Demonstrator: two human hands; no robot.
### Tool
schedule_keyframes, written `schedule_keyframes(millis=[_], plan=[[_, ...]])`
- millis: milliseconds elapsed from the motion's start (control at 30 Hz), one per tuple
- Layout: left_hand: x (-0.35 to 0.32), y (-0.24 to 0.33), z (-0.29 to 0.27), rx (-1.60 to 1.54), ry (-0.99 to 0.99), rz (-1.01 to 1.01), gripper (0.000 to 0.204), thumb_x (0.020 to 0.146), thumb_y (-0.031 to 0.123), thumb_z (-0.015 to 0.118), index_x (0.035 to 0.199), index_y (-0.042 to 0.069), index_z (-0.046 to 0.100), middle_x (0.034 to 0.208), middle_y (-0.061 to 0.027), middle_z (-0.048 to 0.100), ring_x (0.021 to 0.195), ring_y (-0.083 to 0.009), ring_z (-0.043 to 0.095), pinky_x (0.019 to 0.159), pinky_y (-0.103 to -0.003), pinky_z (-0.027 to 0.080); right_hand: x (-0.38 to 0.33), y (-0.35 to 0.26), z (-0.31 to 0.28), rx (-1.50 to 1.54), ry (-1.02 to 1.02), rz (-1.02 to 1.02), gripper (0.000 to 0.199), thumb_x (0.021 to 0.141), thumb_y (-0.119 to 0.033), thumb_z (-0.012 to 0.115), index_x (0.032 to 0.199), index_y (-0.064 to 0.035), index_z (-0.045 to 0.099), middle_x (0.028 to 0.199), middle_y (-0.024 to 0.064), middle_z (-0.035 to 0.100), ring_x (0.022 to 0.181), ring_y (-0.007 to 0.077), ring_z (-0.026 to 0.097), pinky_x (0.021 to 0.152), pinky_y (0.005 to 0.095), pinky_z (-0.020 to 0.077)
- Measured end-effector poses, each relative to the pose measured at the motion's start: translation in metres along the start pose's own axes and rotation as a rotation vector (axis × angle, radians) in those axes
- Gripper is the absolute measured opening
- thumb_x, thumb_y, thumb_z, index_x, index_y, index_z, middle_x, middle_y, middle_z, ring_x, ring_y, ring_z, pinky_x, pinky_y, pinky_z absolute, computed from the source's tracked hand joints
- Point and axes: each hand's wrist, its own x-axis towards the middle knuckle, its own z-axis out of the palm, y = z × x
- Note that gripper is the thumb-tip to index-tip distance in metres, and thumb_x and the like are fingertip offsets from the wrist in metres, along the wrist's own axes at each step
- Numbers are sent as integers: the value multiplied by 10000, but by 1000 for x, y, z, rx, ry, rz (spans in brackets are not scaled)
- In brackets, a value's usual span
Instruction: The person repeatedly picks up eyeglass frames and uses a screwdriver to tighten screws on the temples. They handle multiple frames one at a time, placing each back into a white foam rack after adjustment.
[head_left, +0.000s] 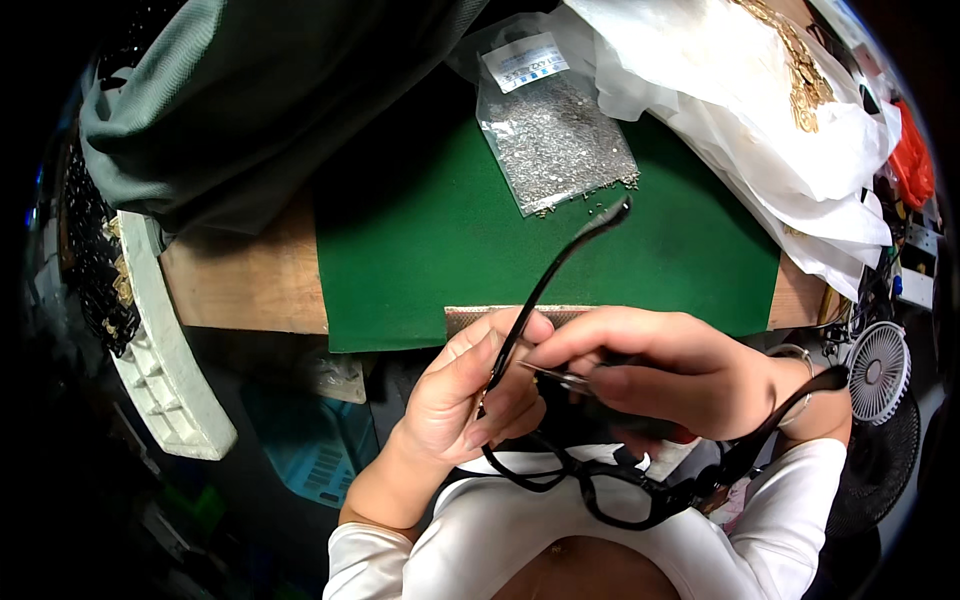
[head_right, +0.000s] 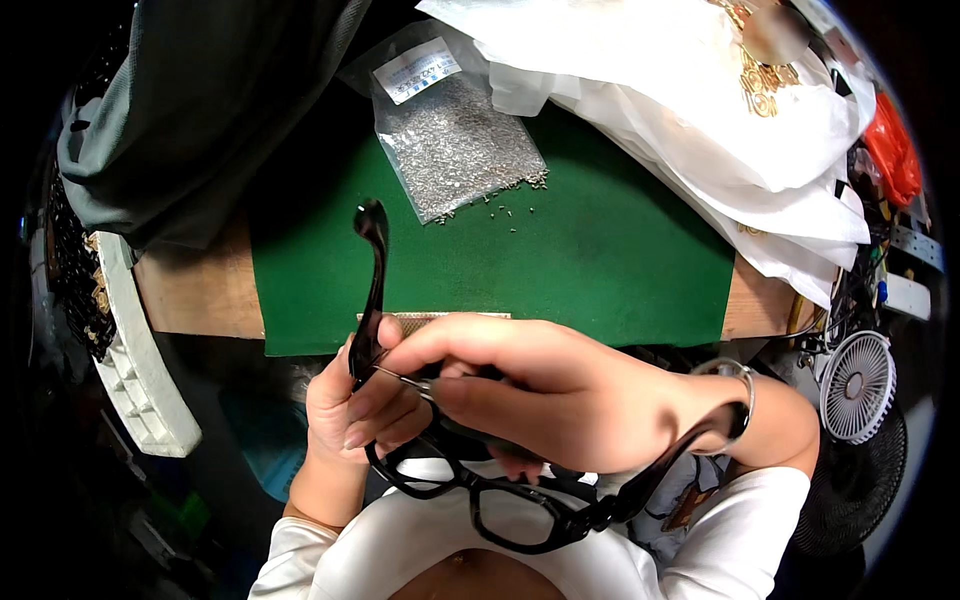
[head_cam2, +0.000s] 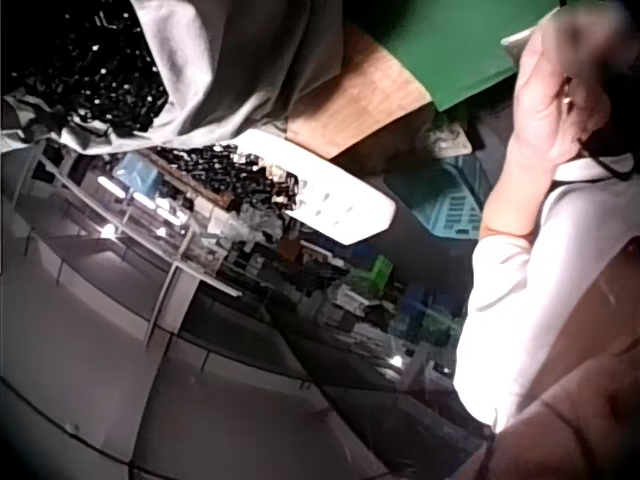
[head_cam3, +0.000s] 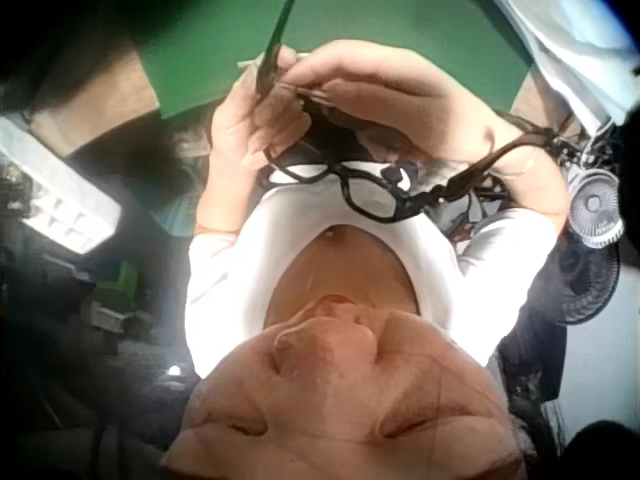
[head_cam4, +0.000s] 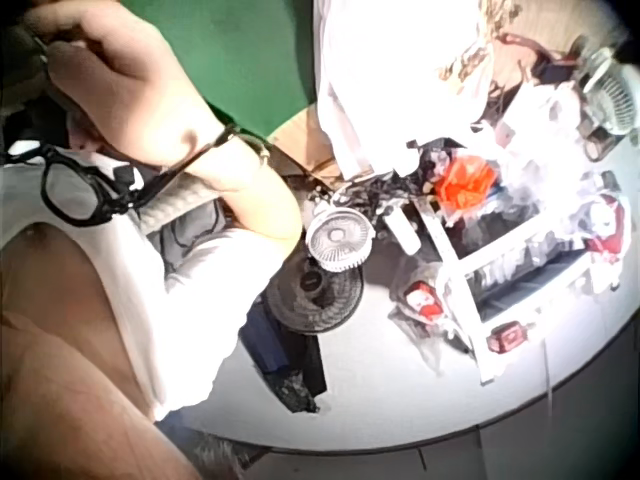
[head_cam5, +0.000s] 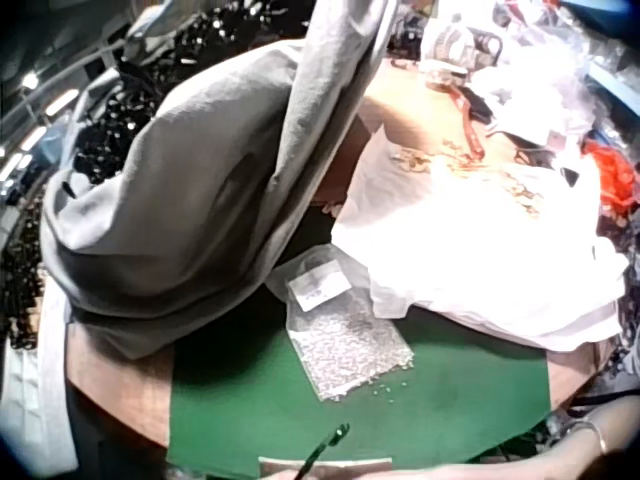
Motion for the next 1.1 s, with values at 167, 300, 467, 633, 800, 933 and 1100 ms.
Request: schedule_keyframes(millis=[167, 300, 467, 633, 800, 933, 1100], plan=[[-4, -1, 3, -5, 75, 15, 339, 919, 237, 390, 1174, 15, 418, 551, -5, 472, 342, -43, 375, 377, -177, 312, 10, 0, 3, 72, -64, 10, 257, 900, -130, 373, 1127, -21, 430, 900, 43, 590, 526, 50, 477, 417, 176, 391], [-2, -2, 3, 72, 73, 14, 344, 920, 240, 387, 1181, 21, 423, 544, -4, 474, 337, -41, 359, 378, -176, 308, 7, -1, 2, 114, -22, 99, 272, 890, -155, 405, 1120, -13, 419, 845, 45, 581, 510, 59, 481, 387, 182, 379], [-3, -1, 9, 95, 166, -23, 343, 922, 258, 384, 1170, 28, 440, 518, 7, 457, 335, -39, 340, 380, -178, 302, 7, 6, 2, 131, 7, 104, 312, 885, -180, 428, 1135, -2, 374, 720, 37, 530, 484, 73, 489, 353, 187, 358], [-1, -3, 8, 120, 173, -31, 330, 924, 264, 382, 1150, 36, 459, 510, 17, 442, 339, -34, 337, 381, -177, 300, 7, 17, 4, 227, 37, 8, 300, 892, -193, 431, 1095, 19, 370, 655, 33, 508, 450, 80, 484, 342, 194, 351], [1, -4, 6, 117, 140, -44, 336, 923, 265, 385, 1161, 36, 451, 522, 18, 439, 343, -33, 343, 378, -172, 297, 7, 20, 4, 174, 62, -28, 319, 899, -215, 435, 1091, 29, 363, 606, 30, 495, 415, 76, 461, 339, 196, 344], [3, -4, 4, 122, 176, -63, 345, 926, 261, 375, 1174, 29, 438, 526, 17, 429, 340, -34, 331, 371, -172, 289, 7, 25, -2, 76, 67, -39, 336, 900, -234, 444, 1111, 19, 379, 633, 33, 501, 448, 70, 472, 376, 195, 370], [-14, 3, 15, 124, 187, 66, 403, 954, 293, 233, 1167, 13, 431, 506, 22, 407, 338, -43, 355, 363, -187, 291, 0, 25, -28, -540, 73, -212, 399, 858, -289, 512, 1136, -12, 440, 804, 87, 523, 582, 142, 527, 530, 252, 454]])
